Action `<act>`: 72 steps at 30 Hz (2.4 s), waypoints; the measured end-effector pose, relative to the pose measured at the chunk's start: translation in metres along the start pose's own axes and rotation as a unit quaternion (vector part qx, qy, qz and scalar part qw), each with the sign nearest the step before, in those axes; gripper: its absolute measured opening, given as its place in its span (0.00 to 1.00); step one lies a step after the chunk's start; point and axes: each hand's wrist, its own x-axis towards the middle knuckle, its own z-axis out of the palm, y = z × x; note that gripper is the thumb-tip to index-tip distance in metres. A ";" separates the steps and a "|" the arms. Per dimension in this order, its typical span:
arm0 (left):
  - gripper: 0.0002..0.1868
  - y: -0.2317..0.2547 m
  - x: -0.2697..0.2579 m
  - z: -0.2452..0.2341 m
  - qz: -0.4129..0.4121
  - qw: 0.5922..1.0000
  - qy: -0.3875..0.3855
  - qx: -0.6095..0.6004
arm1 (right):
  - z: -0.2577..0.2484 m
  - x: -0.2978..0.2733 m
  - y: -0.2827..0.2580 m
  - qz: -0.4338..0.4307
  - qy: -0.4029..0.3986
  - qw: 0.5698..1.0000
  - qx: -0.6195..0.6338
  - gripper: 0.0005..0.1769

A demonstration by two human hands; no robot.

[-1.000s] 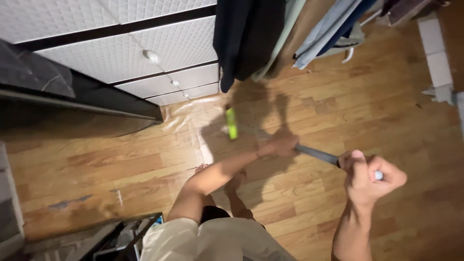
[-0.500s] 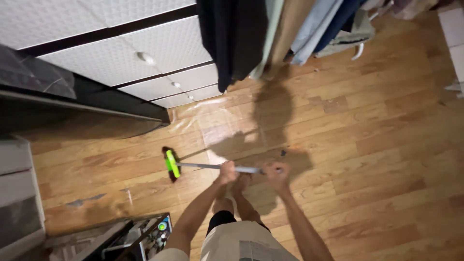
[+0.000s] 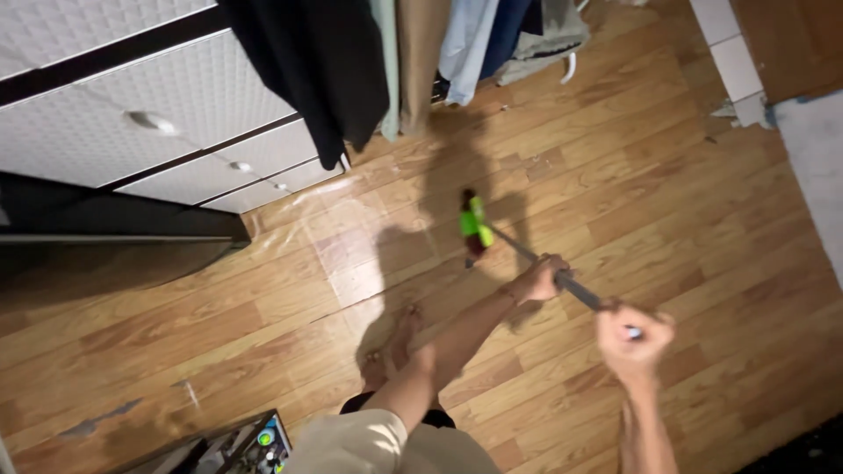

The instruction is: Sweeping a wooden floor in a house using a long-handled broom.

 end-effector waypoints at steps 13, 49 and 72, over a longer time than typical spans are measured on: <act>0.14 0.114 -0.017 -0.116 0.025 0.977 -0.112 0.178 | -0.037 0.024 -0.058 0.016 0.100 0.979 0.179 0.28; 0.09 -0.037 0.209 -0.114 0.066 0.994 -0.059 0.067 | 0.069 0.191 0.034 -0.066 -0.031 0.988 0.133 0.25; 0.33 -0.165 0.202 -0.152 -0.364 0.877 -0.067 0.305 | 0.144 0.261 0.201 0.131 0.053 0.887 0.439 0.26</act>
